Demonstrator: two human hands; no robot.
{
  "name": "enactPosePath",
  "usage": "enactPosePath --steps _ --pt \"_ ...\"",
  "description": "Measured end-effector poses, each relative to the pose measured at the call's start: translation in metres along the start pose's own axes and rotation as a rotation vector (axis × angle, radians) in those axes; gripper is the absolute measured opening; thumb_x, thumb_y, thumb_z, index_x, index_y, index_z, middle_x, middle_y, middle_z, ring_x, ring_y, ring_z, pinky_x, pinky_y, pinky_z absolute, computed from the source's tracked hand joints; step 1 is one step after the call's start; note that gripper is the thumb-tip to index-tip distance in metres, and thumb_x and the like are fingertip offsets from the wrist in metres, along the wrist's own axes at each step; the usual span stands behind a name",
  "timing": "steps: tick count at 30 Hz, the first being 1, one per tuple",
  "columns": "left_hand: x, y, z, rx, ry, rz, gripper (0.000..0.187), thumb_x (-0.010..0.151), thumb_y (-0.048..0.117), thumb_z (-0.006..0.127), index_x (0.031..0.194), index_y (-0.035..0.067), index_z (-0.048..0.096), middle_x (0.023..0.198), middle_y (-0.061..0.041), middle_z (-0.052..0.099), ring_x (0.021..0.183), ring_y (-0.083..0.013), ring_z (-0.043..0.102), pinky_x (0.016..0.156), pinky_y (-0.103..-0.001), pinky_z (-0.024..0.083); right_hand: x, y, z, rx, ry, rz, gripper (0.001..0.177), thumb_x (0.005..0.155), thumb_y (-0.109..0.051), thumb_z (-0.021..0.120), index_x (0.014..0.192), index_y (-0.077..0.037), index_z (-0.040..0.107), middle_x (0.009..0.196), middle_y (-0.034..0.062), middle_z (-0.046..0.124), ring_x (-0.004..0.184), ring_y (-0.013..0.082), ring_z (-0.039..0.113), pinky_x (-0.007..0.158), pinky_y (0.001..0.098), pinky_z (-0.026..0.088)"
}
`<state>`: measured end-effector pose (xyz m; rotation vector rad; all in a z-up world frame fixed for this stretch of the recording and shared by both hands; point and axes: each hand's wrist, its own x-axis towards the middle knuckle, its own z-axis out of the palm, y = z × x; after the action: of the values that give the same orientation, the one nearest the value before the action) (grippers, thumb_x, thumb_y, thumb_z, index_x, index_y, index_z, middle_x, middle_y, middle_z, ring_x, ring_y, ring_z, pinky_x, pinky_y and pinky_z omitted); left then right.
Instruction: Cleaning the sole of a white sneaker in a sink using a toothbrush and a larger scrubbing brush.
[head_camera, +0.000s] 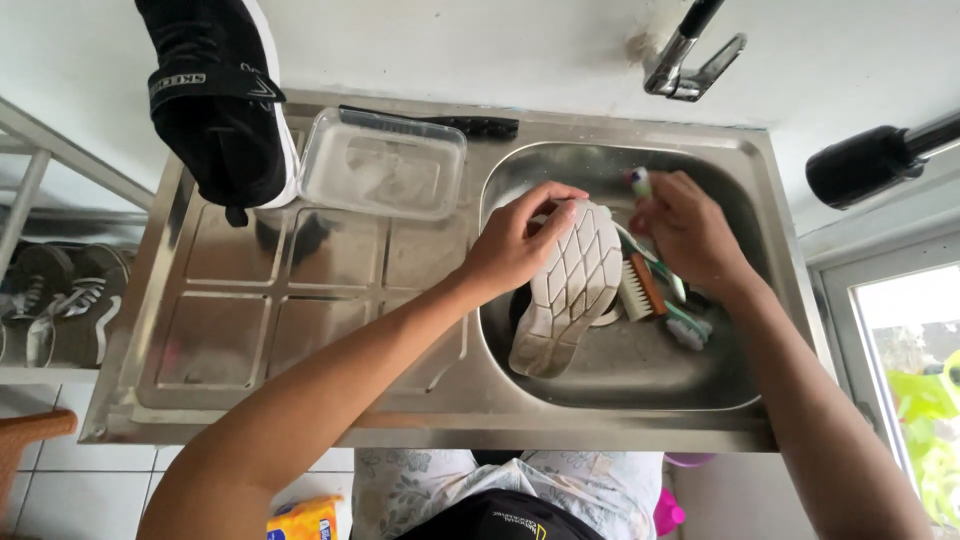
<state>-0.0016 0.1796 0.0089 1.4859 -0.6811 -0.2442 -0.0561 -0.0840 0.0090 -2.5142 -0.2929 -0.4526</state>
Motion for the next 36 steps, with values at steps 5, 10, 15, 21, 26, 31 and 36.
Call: enactPosePath --steps 5,10,15,21,26,31,36 --pt "0.001 -0.001 0.000 0.049 -0.015 -0.004 0.035 0.107 0.037 0.051 0.130 0.013 0.062 0.111 -0.021 0.073 0.102 -0.0337 0.073 0.083 -0.043 0.062 0.002 -0.016 -0.001 -0.087 -0.103 0.324 0.037 0.105 -0.020 0.047 0.138 -0.017 0.063 0.086 0.0104 0.073 0.082 0.0334 0.071 0.079 0.0478 0.056" --pt "0.001 -0.003 0.000 0.060 -0.032 -0.037 0.037 0.108 0.038 0.048 0.132 0.012 0.061 0.112 -0.023 0.072 0.102 -0.0345 0.072 0.085 -0.046 0.061 0.000 -0.021 -0.009 -0.189 -0.111 0.431 0.031 0.110 -0.039 0.051 0.121 -0.017 0.069 0.089 0.0204 0.072 0.091 0.0467 0.068 0.079 0.0601 0.051" --pt "0.001 -0.006 0.002 0.001 -0.041 -0.064 0.035 0.107 0.036 0.050 0.131 0.013 0.062 0.109 -0.020 0.072 0.101 -0.0285 0.070 0.090 -0.044 0.059 0.001 -0.048 -0.012 0.255 -0.122 0.444 0.022 0.108 -0.022 0.049 0.122 -0.015 0.065 0.070 0.0068 0.063 0.066 0.0239 0.061 0.068 0.0401 0.051" --pt "-0.003 0.018 -0.004 0.017 -0.109 -0.157 0.043 0.107 0.042 0.040 0.133 0.016 0.062 0.107 -0.021 0.072 0.105 -0.0340 0.070 0.093 -0.050 0.056 -0.013 -0.010 -0.005 0.032 0.011 0.408 0.019 0.089 -0.009 0.067 0.097 -0.011 0.049 0.081 0.0194 0.060 0.074 0.0454 0.059 0.068 0.0541 0.044" --pt "0.002 0.005 -0.003 0.040 -0.097 -0.183 0.039 0.103 0.043 0.050 0.131 0.020 0.063 0.107 -0.015 0.073 0.102 -0.0259 0.070 0.093 -0.043 0.056 -0.006 -0.009 -0.003 0.054 -0.071 0.462 0.013 0.088 -0.018 0.068 0.087 -0.013 0.056 0.079 0.0110 0.058 0.075 0.0341 0.057 0.069 0.0480 0.044" --pt "0.005 0.002 0.001 -0.063 -0.140 -0.220 0.041 0.096 0.044 0.065 0.128 0.019 0.062 0.114 -0.010 0.072 0.107 -0.0195 0.068 0.096 -0.039 0.055 -0.005 -0.029 -0.004 0.312 -0.135 0.516 0.019 0.099 -0.014 0.050 0.114 -0.009 0.061 0.084 0.0114 0.057 0.082 0.0293 0.059 0.076 0.0466 0.047" --pt "0.002 0.024 0.006 -0.200 -0.250 -0.198 0.054 0.094 0.043 0.068 0.128 0.002 0.064 0.141 -0.029 0.055 0.128 -0.0492 0.056 0.106 -0.056 0.047 0.011 -0.091 -0.018 0.405 0.042 0.448 0.042 0.116 -0.037 0.054 0.084 -0.012 0.064 0.071 -0.0047 0.048 0.068 0.0085 0.042 0.063 0.0247 0.035"
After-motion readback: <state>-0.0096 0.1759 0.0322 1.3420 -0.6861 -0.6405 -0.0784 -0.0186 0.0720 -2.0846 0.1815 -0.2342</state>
